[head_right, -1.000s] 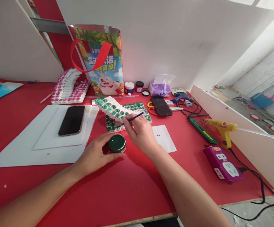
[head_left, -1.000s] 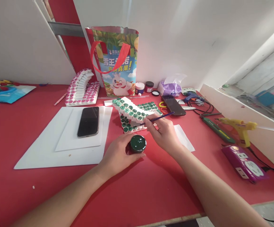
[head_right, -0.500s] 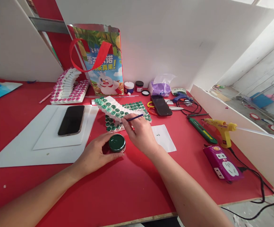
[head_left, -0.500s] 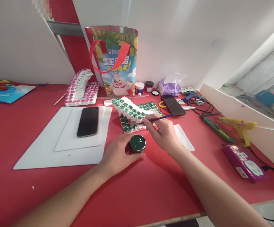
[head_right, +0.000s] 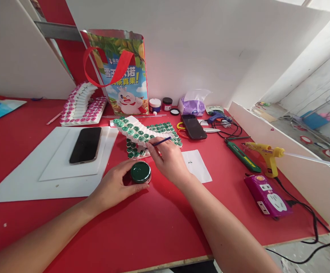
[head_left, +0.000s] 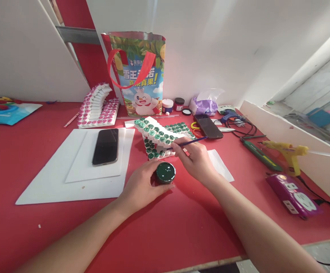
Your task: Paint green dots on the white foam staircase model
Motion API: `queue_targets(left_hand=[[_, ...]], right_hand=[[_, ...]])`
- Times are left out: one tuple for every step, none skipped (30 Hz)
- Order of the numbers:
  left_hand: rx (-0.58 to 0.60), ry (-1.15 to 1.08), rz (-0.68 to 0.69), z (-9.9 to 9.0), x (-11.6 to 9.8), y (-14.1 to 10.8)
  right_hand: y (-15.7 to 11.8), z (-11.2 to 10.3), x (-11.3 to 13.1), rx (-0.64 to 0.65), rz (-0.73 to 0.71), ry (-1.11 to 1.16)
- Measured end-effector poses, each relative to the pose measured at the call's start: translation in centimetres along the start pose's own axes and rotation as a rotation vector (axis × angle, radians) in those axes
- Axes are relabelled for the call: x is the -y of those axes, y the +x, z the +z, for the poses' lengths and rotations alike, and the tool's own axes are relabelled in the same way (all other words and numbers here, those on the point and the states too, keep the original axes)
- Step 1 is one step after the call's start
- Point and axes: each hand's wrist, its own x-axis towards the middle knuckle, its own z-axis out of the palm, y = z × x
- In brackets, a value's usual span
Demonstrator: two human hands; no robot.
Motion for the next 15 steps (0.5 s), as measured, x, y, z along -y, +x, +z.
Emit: queue_targets(left_hand=[[0.001,-0.003,0.000,-0.02,-0.03,0.00],[0.002,-0.005,0.001,-0.04,-0.06,0.01],[0.004,-0.006,0.004,-0.05,-0.07,0.00],[0.005,-0.007,0.007,-0.05,-0.06,-0.01],[0.006,-0.007,0.009,-0.05,-0.05,-0.02],[0.005,-0.006,0.008,-0.04,-0.02,-0.03],[0.004,-0.003,0.007,-0.04,0.01,-0.05],[0.003,-0.001,0.007,-0.03,0.05,-0.06],[0.002,0.001,0.005,-0.02,0.07,-0.08],[0.001,0.002,0.003,-0.03,0.10,-0.09],[0.002,0.003,0.000,-0.03,0.11,-0.09],[0.005,0.003,-0.003,-0.04,0.11,-0.10],[0.008,0.002,-0.006,-0.06,0.10,-0.10],[0.010,0.001,-0.008,-0.07,0.08,-0.09],[0.011,-0.002,-0.009,-0.08,0.07,-0.09]], right_hand=[[0.01,-0.10,0.02,-0.011,-0.001,-0.005],[0.02,-0.23,0.08,-0.020,0.001,-0.013],[0.02,-0.36,0.17,-0.026,0.002,-0.023],[0.02,-0.47,0.27,-0.030,0.007,-0.031],[0.01,-0.55,0.36,-0.032,0.012,-0.036],[-0.01,-0.59,0.43,-0.034,0.013,-0.038],[-0.03,-0.60,0.47,-0.034,0.008,-0.037],[-0.05,-0.57,0.48,-0.033,-0.001,-0.034],[-0.06,-0.54,0.47,-0.028,-0.011,-0.033],[-0.07,-0.52,0.46,-0.021,-0.018,-0.035],[-0.08,-0.51,0.45,-0.014,-0.020,-0.043],[-0.09,-0.52,0.46,-0.009,-0.015,-0.054],[-0.09,-0.55,0.49,-0.008,-0.006,-0.062],[-0.09,-0.58,0.53,-0.010,0.003,-0.065],[-0.10,-0.61,0.57,-0.015,0.011,-0.060]])
